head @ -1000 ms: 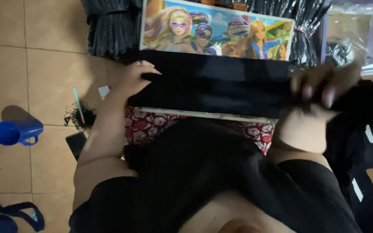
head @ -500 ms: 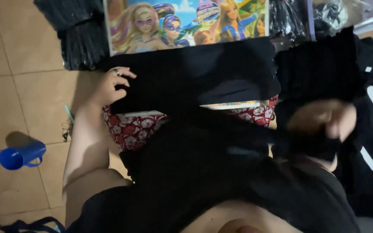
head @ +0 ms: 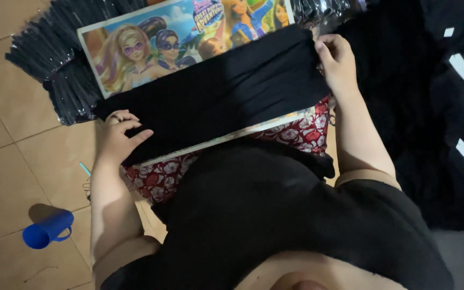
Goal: The person folds several black garments by hand and stacks them together while sitting on the floor.
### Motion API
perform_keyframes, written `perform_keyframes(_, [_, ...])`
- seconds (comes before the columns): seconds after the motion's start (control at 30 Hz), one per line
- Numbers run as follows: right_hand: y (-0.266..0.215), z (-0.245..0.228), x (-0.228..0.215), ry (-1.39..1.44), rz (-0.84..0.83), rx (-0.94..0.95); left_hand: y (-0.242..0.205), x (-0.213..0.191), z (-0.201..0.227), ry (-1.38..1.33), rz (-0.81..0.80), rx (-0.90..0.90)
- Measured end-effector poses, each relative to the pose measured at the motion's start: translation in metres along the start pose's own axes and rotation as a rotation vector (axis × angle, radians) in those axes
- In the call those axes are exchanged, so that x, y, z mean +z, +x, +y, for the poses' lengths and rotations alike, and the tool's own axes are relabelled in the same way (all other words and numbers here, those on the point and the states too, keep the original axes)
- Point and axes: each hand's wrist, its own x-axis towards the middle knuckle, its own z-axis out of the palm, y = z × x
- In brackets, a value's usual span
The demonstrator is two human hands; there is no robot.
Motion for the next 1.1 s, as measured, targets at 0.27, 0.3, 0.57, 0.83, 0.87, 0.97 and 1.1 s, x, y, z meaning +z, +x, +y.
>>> perform_keyframes(0.27, [0.011,0.003,-0.008,-0.033,0.124,-0.283,-0.001,0.007,-0.029,-0.221,0.006,-0.111])
perform_keyframes(0.3, [0.011,-0.002,-0.015,0.093,0.159,-0.348,-0.004,0.006,-0.026,-0.322,0.032,-0.207])
perform_keyframes(0.57, [0.013,0.031,0.004,0.988,0.097,-0.067,-0.003,0.016,-0.006,-0.215,0.144,-0.262])
perform_keyframes(0.83, [0.016,0.035,0.005,0.595,-0.169,-0.053,-0.002,0.02,0.003,0.006,0.173,-0.185])
perform_keyframes(0.87, [0.013,0.042,0.008,0.716,-0.208,-0.013,-0.003,0.021,0.0,0.008,0.184,-0.19])
perform_keyframes(0.97, [0.01,0.045,0.014,0.847,-0.249,0.01,-0.002,0.019,0.007,0.014,0.201,-0.193])
perform_keyframes(1.1, [0.013,0.04,0.017,0.736,-0.176,-0.11,0.006,0.015,0.055,0.094,0.446,0.132])
